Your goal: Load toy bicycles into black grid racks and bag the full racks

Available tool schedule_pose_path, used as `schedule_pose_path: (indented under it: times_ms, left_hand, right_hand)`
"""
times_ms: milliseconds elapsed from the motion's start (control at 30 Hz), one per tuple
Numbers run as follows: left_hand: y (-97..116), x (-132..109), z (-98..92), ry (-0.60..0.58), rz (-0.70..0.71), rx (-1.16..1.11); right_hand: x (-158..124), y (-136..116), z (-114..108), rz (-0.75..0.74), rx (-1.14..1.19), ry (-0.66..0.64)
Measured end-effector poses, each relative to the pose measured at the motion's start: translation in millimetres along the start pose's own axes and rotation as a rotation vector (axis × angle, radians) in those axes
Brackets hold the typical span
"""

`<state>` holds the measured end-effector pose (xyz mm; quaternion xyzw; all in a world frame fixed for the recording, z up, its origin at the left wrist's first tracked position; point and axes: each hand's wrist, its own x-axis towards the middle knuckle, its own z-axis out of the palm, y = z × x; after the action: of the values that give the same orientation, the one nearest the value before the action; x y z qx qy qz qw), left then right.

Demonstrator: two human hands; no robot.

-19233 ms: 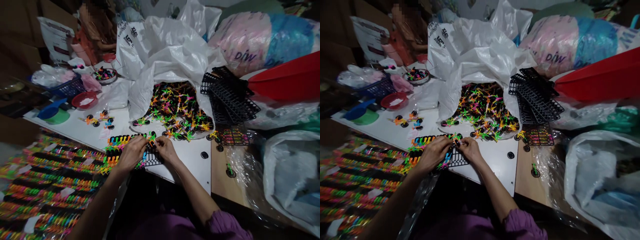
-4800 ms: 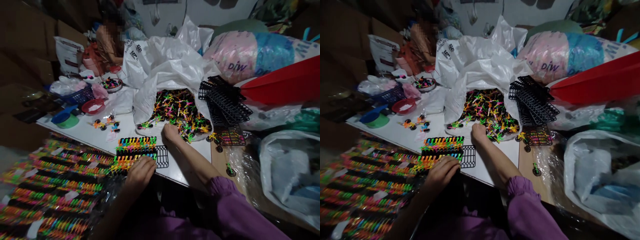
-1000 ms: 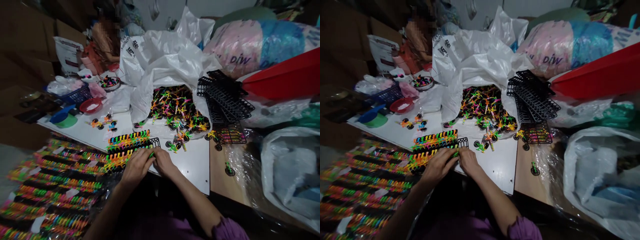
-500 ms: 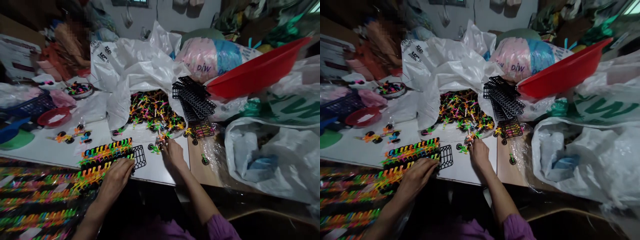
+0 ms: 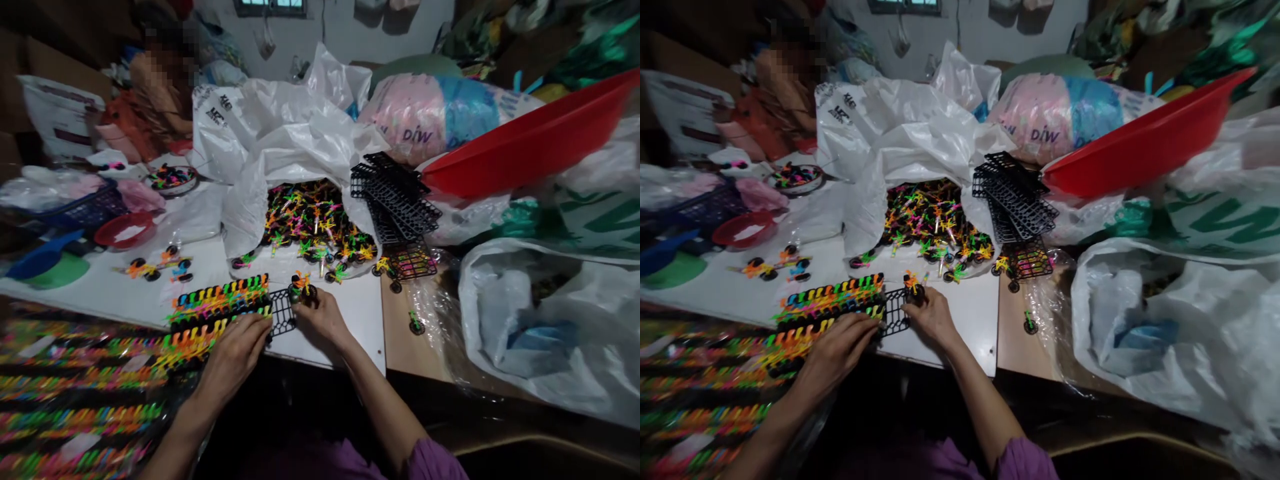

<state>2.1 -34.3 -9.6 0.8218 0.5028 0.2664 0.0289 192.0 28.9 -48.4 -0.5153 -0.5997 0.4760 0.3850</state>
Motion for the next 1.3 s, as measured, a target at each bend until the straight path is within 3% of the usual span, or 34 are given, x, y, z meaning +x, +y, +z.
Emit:
schedule_pose_path:
  times_ms: [100,167,267,333,400,467,567,700,933,1300]
  left_hand:
    - [2.6,16.8,-12.5,0.116,-0.070,0.006]
    - [-3.0,34.1,-17.1,0.171,-0.119,0.050]
    - [-18.7,56.8,-12.5,0.026,-0.133,0.120]
    - [-28.2,63.8,-4.2,-0.095,-0.128,0.133]
    - [-33.8,64.1,3.6,-0.128,-0.132,0.123]
    - [-35.6,61.0,8.1,-0.094,-0.138,0.099]
    - [-35.3,57.6,9.3,-0.046,-0.120,0.032]
    - [-36.5,58.2,9.0,-0.070,-0.078,-0.055]
    - [-35.1,60.7,8.0,-0.065,-0.135,-0.063]
    - [-33.3,62.6,14.8,-0.007,-0.159,-0.022]
  right_hand:
    - [-1.3,8.6,33.3,0.039,-0.041,-0.029]
    - [5.2,11.9,41.5,0.048,-0.133,-0.004]
    - [24.3,12.4,31.0,0.008,-0.286,0.009]
    - [36.0,11.1,17.0,0.025,-0.364,0.110]
    - [41.8,9.3,8.0,0.036,-0.368,0.250]
    - [42.1,7.4,11.0,-0.041,-0.307,0.285]
    - [39.6,6.9,35.6,-0.172,-0.219,0.139]
    - [41.3,11.8,62.2,-0.185,-0.306,-0.001]
    - [44.4,3.9,47.8,-0.198,-0.587,-0.187]
    - [53.7,-4.9,46.3,-0.273,-0.769,-0.347]
